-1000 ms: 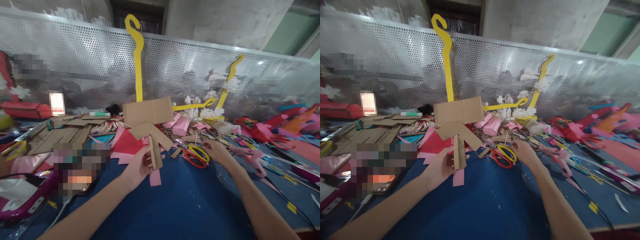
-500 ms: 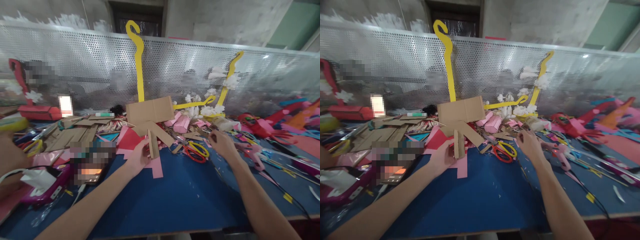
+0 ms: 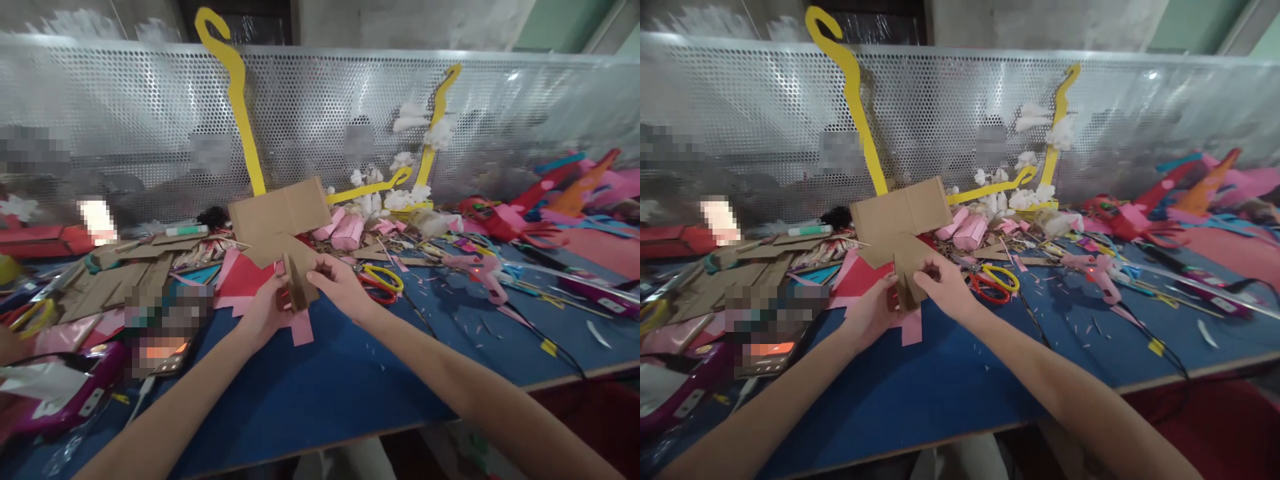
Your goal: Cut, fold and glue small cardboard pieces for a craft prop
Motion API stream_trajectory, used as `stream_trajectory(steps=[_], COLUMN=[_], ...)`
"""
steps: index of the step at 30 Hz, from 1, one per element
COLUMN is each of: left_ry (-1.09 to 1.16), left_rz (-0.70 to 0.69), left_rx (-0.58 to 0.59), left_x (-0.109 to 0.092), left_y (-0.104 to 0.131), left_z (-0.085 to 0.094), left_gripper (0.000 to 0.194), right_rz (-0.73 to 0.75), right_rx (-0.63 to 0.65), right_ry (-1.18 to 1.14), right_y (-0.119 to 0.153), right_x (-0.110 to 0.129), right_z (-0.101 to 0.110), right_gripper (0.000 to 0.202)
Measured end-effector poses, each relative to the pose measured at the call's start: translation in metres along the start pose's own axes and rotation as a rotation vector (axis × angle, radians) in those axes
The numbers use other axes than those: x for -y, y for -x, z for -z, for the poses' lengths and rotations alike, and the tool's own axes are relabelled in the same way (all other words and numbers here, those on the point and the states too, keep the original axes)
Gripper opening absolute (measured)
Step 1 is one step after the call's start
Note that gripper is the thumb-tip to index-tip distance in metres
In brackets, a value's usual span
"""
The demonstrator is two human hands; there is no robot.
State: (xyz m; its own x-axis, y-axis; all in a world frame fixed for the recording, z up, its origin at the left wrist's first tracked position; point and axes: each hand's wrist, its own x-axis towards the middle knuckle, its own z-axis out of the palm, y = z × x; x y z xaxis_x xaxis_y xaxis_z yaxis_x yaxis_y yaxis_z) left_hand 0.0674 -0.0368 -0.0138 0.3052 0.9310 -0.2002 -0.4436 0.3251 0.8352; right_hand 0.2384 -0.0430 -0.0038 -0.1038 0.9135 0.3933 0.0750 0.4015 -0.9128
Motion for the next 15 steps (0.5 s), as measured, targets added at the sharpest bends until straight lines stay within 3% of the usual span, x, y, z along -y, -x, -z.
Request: stream_trajectory(steps=[3,8,15], left_ry=[0.001,0.011,-0.049], left_rz=[-0.031,-0.059,-0.040], left_rx=[0.004,0.036,0.096], left_x=[-0.001,-0.001,0.002], left_y=[0.001,0.001,0.006], left_z=[0.000,0.003,0.003], left_gripper=[0.028,0.036,0.045], right_rz=[-0.083,-0.199,-0.186], right_rx=[-0.005,0.047,0.098], right_ry=[-0.117,-0.240,-0.223], right_y=[0.005,0.012,0.016], right_x=[-0.010,-0.015,-0.004], right_z=[-0.008,-0.001,0.005], right_gripper=[0.019,0.030,0.030])
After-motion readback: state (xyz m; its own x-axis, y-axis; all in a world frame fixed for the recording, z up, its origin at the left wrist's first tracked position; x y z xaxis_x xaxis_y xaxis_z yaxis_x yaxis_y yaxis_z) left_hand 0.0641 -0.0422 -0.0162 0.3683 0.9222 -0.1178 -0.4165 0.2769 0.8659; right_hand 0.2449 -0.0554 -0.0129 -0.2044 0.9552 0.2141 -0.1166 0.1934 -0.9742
